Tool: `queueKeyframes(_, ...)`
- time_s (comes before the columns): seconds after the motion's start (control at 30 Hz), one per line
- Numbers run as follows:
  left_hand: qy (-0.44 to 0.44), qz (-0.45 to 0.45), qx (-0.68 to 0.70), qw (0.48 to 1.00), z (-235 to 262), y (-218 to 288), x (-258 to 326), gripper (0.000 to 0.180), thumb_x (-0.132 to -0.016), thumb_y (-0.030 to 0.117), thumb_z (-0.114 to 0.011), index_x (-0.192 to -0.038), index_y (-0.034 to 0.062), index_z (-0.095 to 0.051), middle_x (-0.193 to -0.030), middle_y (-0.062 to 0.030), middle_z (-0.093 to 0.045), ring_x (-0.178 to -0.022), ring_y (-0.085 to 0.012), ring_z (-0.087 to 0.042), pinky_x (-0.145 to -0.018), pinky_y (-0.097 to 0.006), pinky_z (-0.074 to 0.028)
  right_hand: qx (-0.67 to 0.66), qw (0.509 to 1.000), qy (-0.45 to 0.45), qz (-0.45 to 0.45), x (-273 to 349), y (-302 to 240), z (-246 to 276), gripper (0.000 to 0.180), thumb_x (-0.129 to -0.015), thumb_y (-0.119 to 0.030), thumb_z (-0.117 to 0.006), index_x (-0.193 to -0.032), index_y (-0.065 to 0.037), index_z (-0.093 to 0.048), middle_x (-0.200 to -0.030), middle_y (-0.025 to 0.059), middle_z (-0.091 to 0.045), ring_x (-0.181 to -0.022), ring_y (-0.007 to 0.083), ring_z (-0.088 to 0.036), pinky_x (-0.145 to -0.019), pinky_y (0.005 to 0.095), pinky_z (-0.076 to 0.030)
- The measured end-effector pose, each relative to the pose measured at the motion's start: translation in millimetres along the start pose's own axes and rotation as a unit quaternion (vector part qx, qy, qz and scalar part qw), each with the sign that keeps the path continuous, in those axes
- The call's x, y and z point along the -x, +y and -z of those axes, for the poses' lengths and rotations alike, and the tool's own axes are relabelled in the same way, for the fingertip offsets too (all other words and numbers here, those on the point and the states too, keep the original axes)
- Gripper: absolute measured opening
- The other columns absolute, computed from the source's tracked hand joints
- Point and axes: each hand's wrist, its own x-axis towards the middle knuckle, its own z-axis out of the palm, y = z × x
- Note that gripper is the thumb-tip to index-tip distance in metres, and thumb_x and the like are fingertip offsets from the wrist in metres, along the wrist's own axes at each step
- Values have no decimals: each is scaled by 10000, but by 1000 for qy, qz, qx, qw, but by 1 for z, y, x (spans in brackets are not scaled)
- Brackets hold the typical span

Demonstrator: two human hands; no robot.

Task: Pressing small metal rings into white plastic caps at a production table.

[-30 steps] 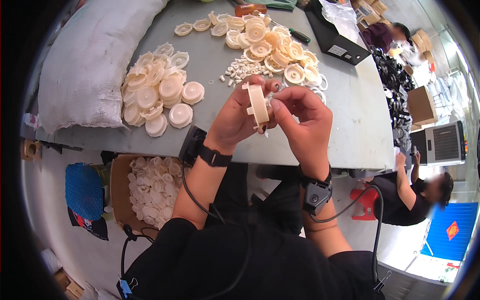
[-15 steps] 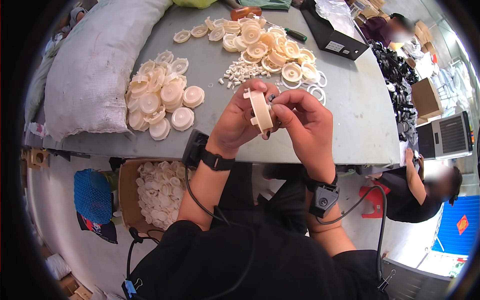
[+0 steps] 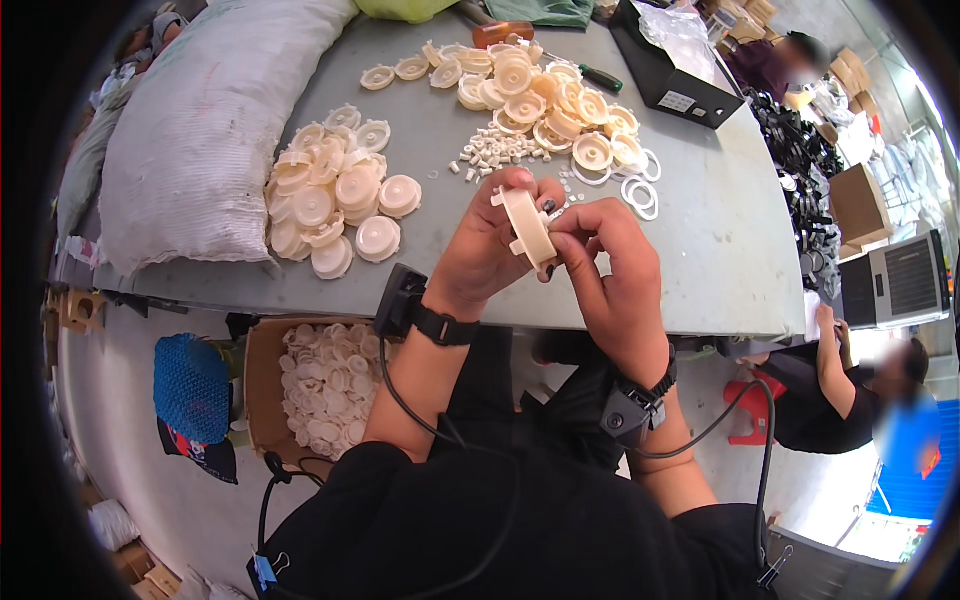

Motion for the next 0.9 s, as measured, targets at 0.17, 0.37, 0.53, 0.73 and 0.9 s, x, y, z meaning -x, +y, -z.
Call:
queueKeyframes(0.17, 53, -1, -16, 998, -8, 10, 10, 342, -864, 172, -573, -1180, 133, -449, -1093, -85, -482, -929, -208, -554, -709, -366, -532, -188, 977, 24, -95, 9, 14, -8, 122, -782, 5, -598, -902, 8, -577, -823, 56, -574, -690, 106, -540, -619, 221, -435)
queueKeyframes(0.37, 281, -2, -556, 783, -12, 73, 26, 470, -810, 66, -581, -1244, 69, -400, -1146, -109, -482, -962, -252, -546, -822, -370, -469, -53, 970, 81, -223, 38, 82, -6, 96, -831, -91, -589, -876, -6, -581, -764, 10, -571, -704, 73, -519, -612, 215, -431)
queueKeyframes(0.53, 324, -81, -888, 317, 23, 139, 48, 511, -784, 107, -598, -1259, 84, -409, -1239, -151, -419, -1120, -326, -432, -925, -398, -374, -59, 962, 67, -258, 61, 119, -21, 104, -829, -105, -588, -866, -8, -581, -754, 6, -573, -685, 71, -516, -610, 219, -429)
queueKeyframes(0.73, 311, 194, -918, 149, 43, 152, 64, 585, -799, 337, -596, -1312, 168, -371, -1353, -119, -333, -1260, -330, -279, -952, -609, -218, -88, 953, 100, -273, 70, 120, -28, 97, -826, -94, -590, -868, -7, -581, -735, -3, -568, -650, 60, -502, -600, 204, -414)
queueKeyframes(0.9, 286, 62, -945, 148, 35, 126, 41, 471, -806, 282, -589, -1235, 139, -459, -1302, -109, -402, -1225, -311, -337, -960, -533, -262, -146, 940, 134, -279, 69, 124, -24, 93, -819, -79, -599, -874, -6, -580, -715, -18, -551, -628, 40, -478, -580, 190, -398)
